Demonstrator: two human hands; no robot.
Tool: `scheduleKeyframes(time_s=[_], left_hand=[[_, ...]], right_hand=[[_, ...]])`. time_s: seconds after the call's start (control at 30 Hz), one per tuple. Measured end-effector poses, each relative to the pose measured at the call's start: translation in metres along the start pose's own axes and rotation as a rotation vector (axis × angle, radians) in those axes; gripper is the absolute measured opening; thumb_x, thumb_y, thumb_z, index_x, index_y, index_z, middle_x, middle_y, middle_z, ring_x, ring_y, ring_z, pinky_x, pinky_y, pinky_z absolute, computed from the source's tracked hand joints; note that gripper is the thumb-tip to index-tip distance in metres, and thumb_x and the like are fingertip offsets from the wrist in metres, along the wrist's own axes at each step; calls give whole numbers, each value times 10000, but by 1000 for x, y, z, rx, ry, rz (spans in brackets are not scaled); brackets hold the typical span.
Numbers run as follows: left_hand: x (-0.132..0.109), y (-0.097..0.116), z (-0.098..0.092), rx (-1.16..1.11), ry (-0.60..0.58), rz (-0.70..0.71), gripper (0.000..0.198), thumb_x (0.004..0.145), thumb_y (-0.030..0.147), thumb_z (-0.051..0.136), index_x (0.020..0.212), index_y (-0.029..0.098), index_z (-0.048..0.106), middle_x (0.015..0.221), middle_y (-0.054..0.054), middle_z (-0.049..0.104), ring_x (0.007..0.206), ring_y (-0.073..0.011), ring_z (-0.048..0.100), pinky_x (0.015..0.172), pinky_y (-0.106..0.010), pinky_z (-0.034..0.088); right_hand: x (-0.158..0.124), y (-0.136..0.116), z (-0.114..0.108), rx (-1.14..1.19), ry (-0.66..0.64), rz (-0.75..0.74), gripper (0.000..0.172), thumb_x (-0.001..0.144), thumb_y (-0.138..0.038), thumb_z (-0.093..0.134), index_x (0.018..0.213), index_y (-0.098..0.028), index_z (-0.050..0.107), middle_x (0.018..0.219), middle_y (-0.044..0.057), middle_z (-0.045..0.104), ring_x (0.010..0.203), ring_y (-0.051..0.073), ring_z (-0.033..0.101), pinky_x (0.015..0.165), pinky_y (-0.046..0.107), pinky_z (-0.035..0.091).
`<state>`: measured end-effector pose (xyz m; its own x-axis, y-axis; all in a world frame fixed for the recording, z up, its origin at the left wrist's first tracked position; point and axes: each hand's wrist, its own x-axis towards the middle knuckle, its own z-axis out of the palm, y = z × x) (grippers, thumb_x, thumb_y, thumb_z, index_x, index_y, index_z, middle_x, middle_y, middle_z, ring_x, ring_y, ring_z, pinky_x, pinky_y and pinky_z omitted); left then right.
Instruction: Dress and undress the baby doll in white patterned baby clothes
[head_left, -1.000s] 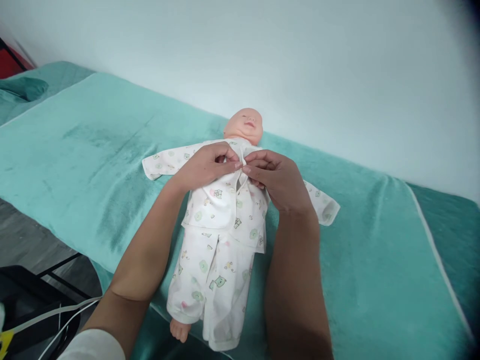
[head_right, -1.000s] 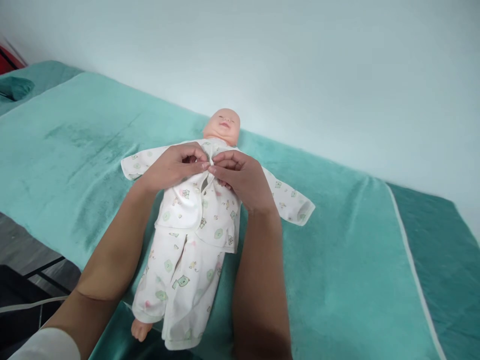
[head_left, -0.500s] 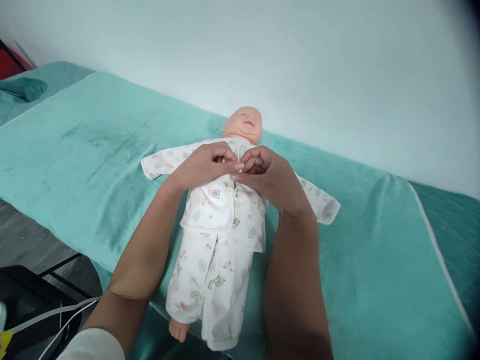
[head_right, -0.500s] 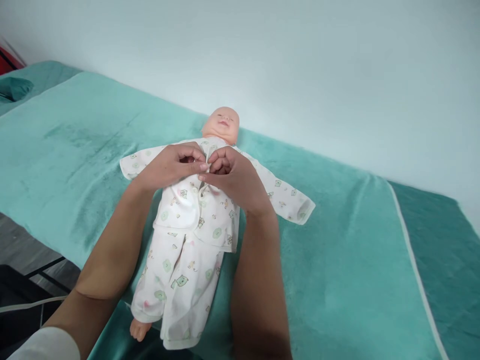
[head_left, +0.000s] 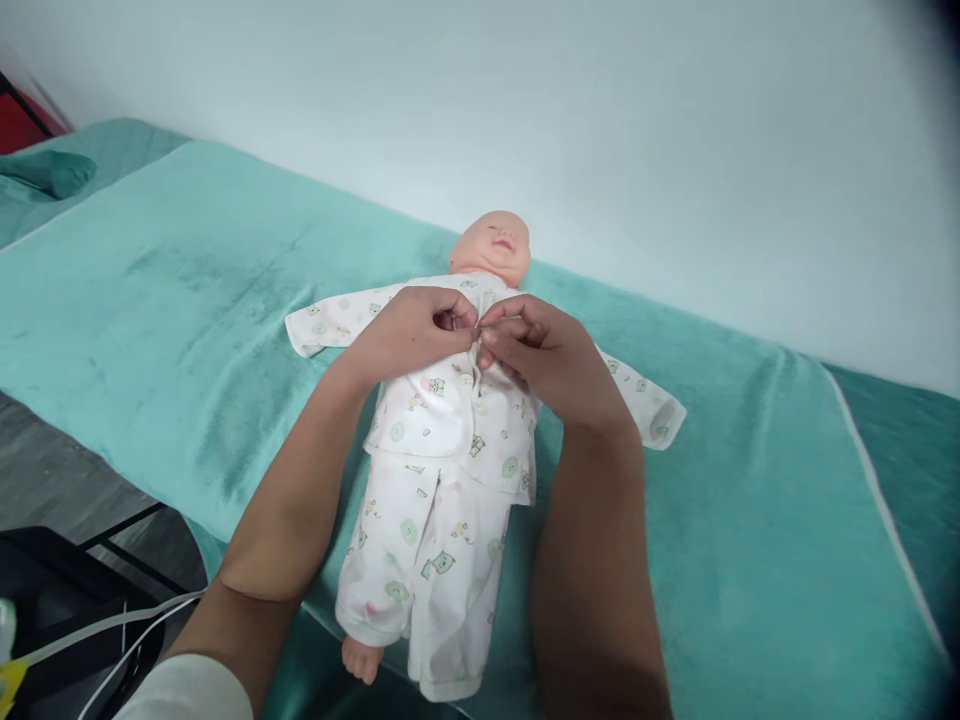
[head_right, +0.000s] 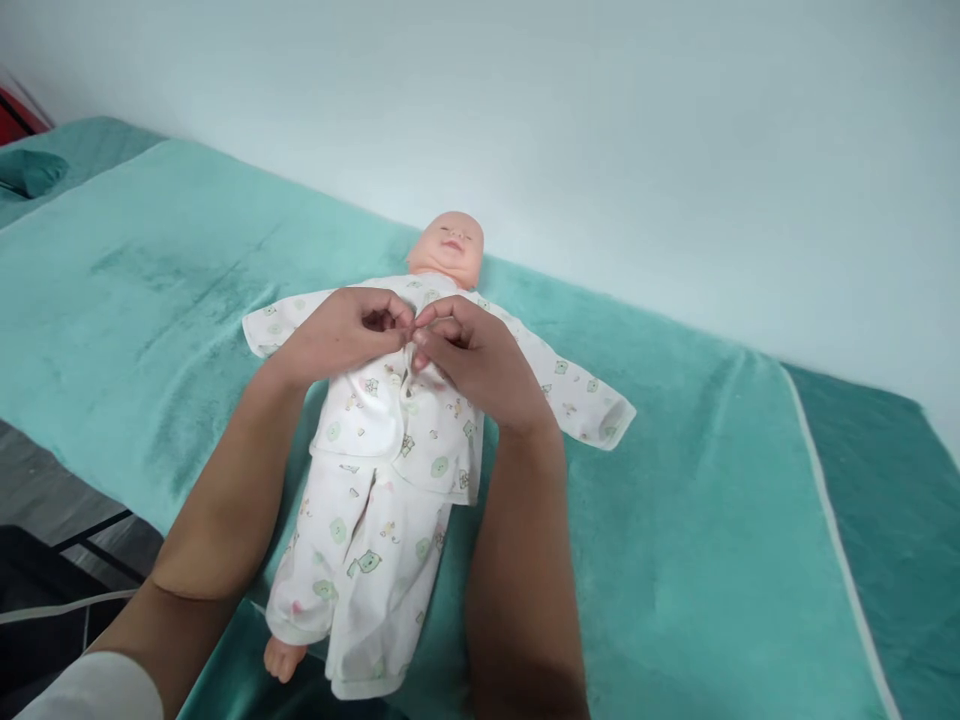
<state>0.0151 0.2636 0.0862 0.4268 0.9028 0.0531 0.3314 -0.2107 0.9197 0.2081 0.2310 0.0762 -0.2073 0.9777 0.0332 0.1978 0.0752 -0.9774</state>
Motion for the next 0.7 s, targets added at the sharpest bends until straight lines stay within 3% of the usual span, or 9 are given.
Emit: scheduleKeyframes(time_s=[0.37,0.5,0.7], left_hand=[[2,-3,-1,67,32,43,69,775,210,627,813,171,669,899,-19,657,779,-114,553,710,-265,438],[2,-4,-2,68,26,46,73,770,200,624,812,174,676,912,-17,653,771,-110,541,695,-262,427],[3,-9,-4,19,-20,69,88,770,194,631,816,177,704,839,-10,593,729,-108,488,661,-262,402]], right_hand=[[5,3,7,49,154,25,92,917,-302,658,897,-212,657,528,-47,598,458,75,464,461,204,329],[5,4,6,60,160,27,17,858,-224,666,866,-210,660,532,-44,607,460,79,477,463,211,344],[3,2,1,-28,117,50,80,793,-162,659,854,-213,655,557,-39,613,497,97,524,501,234,406]])
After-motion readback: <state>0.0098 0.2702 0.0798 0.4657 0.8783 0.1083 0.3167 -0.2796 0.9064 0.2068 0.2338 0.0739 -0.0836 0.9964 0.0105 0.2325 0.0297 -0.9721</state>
